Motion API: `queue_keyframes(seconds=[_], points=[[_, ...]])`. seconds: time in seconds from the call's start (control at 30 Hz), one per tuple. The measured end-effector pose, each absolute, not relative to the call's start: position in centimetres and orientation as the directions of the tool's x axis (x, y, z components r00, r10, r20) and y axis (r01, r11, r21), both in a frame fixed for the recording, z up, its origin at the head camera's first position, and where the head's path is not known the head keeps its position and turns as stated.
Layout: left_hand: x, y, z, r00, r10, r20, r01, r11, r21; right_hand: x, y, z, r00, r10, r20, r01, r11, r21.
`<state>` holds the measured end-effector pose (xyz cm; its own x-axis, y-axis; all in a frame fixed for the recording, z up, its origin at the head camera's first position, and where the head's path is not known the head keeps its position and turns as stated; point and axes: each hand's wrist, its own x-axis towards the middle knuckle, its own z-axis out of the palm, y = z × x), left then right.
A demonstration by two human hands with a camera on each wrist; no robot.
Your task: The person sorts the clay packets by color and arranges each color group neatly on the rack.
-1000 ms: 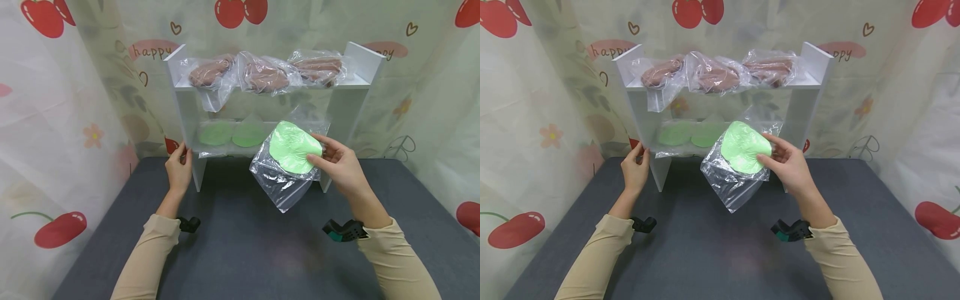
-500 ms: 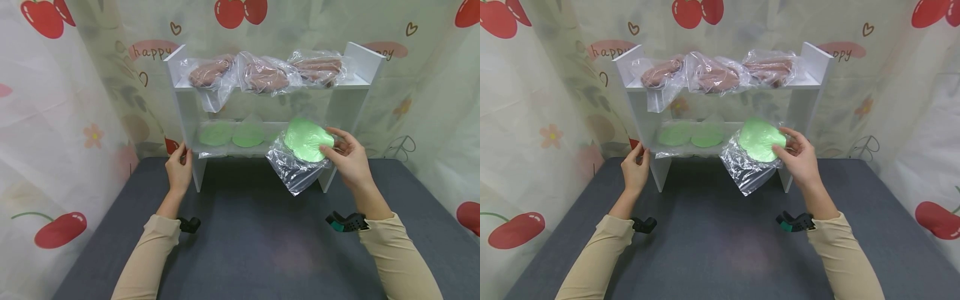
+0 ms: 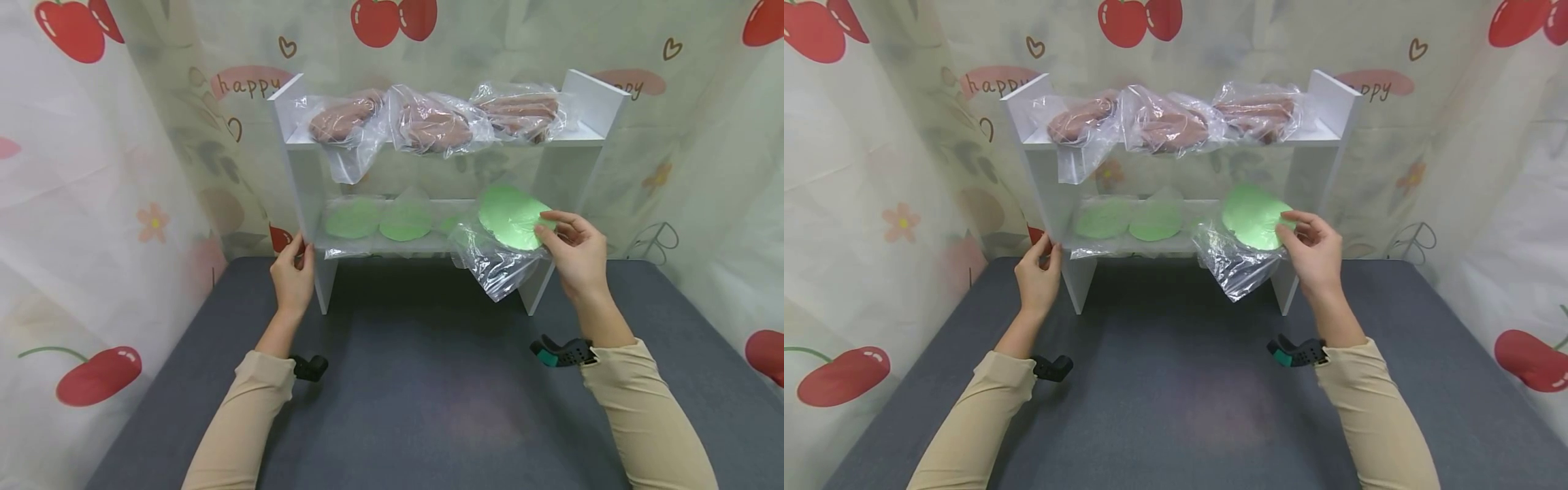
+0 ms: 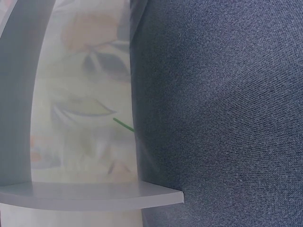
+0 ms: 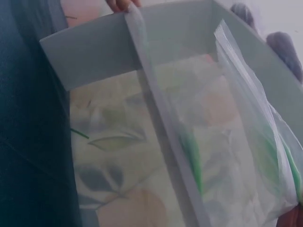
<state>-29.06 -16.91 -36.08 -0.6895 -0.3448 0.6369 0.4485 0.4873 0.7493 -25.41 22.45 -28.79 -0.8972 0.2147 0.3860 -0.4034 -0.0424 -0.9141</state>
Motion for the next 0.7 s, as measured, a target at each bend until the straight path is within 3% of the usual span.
queue_keyframes(seconds=[0.4,0.57,0.7], points=[[-28.9,-16.8,-36.0,-0.684,-0.351,0.639,0.450,0.486,0.749,-27.2,21.3,-30.3,-0.855,0.357,0.376,-0.259,0.334,-0.906],[-29.0,-16.9,-36.1,-0.686,-0.347,0.640,0.452,0.487,0.748,-27.4,21.2,-30.8,-0.869,0.334,0.366,-0.212,0.418,-0.883],[-28.9,-16.9,-36.0,-0.691,-0.343,0.636,0.455,0.477,0.752,-27.5,21.5,-30.6,-0.897,0.220,0.384,-0.222,0.527,-0.821]])
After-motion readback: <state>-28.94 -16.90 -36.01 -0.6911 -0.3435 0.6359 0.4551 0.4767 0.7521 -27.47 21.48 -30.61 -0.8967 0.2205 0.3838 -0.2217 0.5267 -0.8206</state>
